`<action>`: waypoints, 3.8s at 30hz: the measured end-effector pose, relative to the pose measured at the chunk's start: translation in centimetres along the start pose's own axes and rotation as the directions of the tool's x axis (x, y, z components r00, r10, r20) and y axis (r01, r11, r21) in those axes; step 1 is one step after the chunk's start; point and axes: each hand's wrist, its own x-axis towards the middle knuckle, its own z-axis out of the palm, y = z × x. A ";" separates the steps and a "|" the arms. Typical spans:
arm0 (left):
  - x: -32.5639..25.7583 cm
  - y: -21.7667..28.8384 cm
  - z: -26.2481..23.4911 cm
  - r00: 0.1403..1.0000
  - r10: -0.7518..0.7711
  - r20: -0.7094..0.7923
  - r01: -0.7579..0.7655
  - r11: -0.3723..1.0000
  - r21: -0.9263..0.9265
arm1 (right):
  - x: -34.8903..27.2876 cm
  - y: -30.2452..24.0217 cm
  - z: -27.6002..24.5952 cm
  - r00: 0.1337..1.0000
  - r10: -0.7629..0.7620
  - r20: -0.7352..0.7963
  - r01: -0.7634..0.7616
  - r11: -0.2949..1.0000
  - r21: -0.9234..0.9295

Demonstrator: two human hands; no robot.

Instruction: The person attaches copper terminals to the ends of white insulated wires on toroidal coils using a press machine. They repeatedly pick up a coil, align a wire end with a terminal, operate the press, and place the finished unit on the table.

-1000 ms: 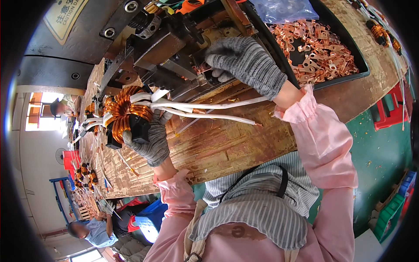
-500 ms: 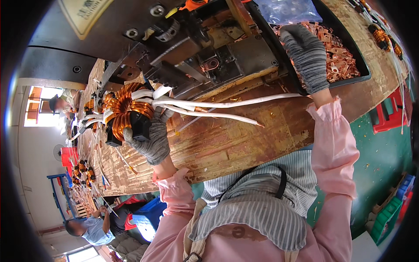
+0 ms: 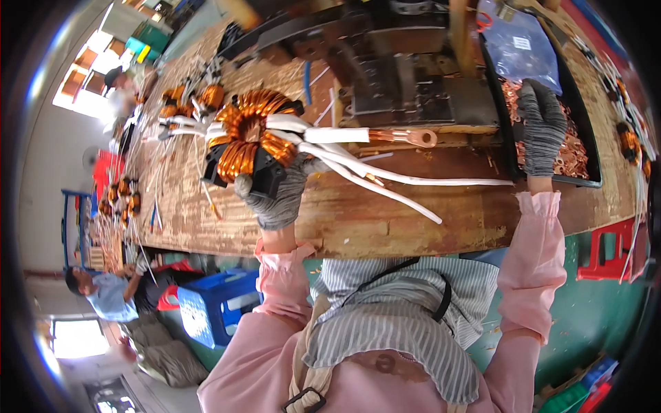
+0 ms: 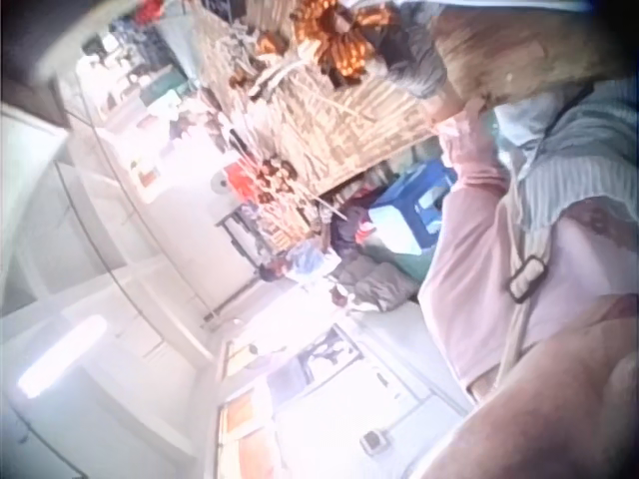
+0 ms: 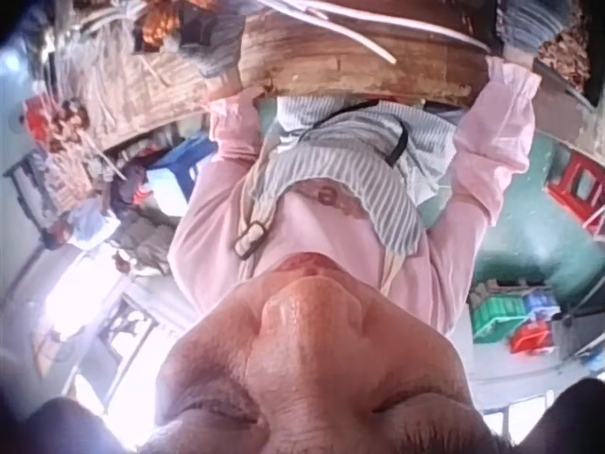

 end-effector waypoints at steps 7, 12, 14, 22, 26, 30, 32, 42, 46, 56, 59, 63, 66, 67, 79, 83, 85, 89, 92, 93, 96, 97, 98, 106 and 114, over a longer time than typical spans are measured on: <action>-5.4 2.5 0.4 0.995 -0.070 -0.074 0.071 0.997 0.006 | -3.7 -16.3 0.5 0.759 -0.083 0.646 -0.212 0.906 0.366; -8.3 2.8 0.2 0.989 0.047 -0.141 -0.063 0.991 -0.115 | -6.9 -23.9 3.5 0.342 -0.261 0.903 0.348 0.928 0.137; -8.5 2.8 0.2 0.985 0.044 -0.164 -0.060 0.994 -0.093 | -8.0 -23.2 4.7 0.156 -0.103 0.982 0.172 0.982 0.076; -5.5 4.6 4.6 0.999 0.030 -0.020 -0.020 0.911 0.411 | -13.7 -19.8 0.3 0.369 -0.348 0.862 -0.299 0.833 0.465; -4.1 3.7 12.0 0.918 -0.069 0.390 -0.243 0.680 0.692 | -15.8 -18.3 -4.3 0.667 -0.261 0.698 -0.207 0.834 0.511; -4.7 1.6 19.7 0.624 -0.189 0.758 -0.558 0.572 0.601 | -18.8 -15.6 -9.3 0.886 0.067 0.459 -0.277 0.871 0.406; -5.4 0.5 22.1 0.504 -0.229 0.833 -0.614 0.583 0.532 | -20.4 -13.9 -13.5 0.926 0.231 0.298 -0.331 0.877 0.349; -7.7 -6.4 10.7 0.706 -0.366 0.606 -0.637 0.044 0.769 | -19.4 -4.6 -23.3 0.757 0.577 -0.308 -0.447 0.800 0.401; -9.3 -6.3 6.9 0.836 -0.278 0.474 -0.515 -0.097 0.852 | -13.4 1.1 -24.9 0.723 0.568 -0.392 -0.432 0.816 0.385; -7.4 -8.0 8.5 0.825 -0.288 0.486 -0.523 -0.065 0.850 | 14.7 12.5 -35.3 0.822 0.170 -0.544 -0.555 0.455 -0.696; -7.7 -7.5 9.1 0.852 -0.297 0.432 -0.482 -0.118 0.868 | 13.1 11.6 -27.9 0.879 -0.061 -0.472 -0.296 0.706 -0.644; -7.2 -7.0 8.3 0.835 -0.329 0.441 -0.492 -0.092 0.865 | 3.7 4.1 -20.5 0.961 0.036 -0.274 -0.101 0.969 -0.225; -6.5 -5.6 8.1 0.830 -0.388 0.402 -0.427 0.023 0.904 | -3.3 0.9 -17.9 0.994 0.044 -0.098 -0.080 0.914 -0.397; -6.6 -5.3 7.1 0.833 -0.367 0.414 -0.406 0.103 0.908 | -5.1 0.5 -17.5 0.997 0.040 -0.071 -0.064 0.921 -0.383; 6.3 16.1 -16.0 0.858 0.452 -0.244 0.502 -0.639 0.583 | -15.3 0.2 -8.3 1.000 -0.018 0.006 0.019 0.873 -0.487; 5.5 18.4 -28.7 0.650 0.398 -0.647 0.735 -0.544 0.404 | -15.5 0.8 -8.0 0.997 -0.080 -0.023 0.059 0.875 -0.481; 5.2 18.8 -31.7 0.676 0.212 -0.705 0.647 -0.629 0.431 | -15.7 0.7 -7.9 1.000 -0.022 -0.019 0.010 0.875 -0.484; 6.2 14.2 -28.6 0.862 0.199 -0.466 0.498 -0.500 0.708 | -15.6 0.3 -7.7 0.992 -0.125 0.014 0.112 0.824 -0.556; 6.2 12.8 -23.6 0.917 0.092 -0.389 0.399 -0.280 0.873 | -15.8 0.7 -8.1 1.000 -0.010 0.001 0.009 0.864 -0.504; 6.1 12.5 -21.5 0.924 -0.020 -0.383 0.364 -0.271 0.891 | -15.9 1.2 -8.3 1.000 -0.013 0.008 0.015 0.870 -0.493; 3.2 12.5 -18.5 0.948 -0.274 -0.159 0.076 -0.290 0.954 | -16.1 1.7 -8.5 1.000 -0.016 0.025 0.026 0.873 -0.487; 2.4 13.5 -16.3 0.904 -0.408 -0.131 0.043 -0.217 0.975 | -16.1 1.2 -8.4 1.000 -0.012 0.025 0.023 0.868 -0.496; 1.6 14.5 -15.2 0.863 -0.486 -0.136 -0.007 -0.281 0.960 | -16.1 0.7 -8.2 1.000 -0.012 0.021 0.021 0.861 -0.508; 5.0 26.4 -22.7 0.932 -0.186 -0.310 0.177 -0.512 0.840 | -15.6 0.0 -7.4 0.998 0.053 0.022 -0.034 0.855 -0.518; 10.6 26.4 -34.2 0.794 0.321 -0.517 0.481 -0.851 0.211 | -15.5 0.4 -7.2 1.000 -0.015 -0.004 0.009 0.793 -0.609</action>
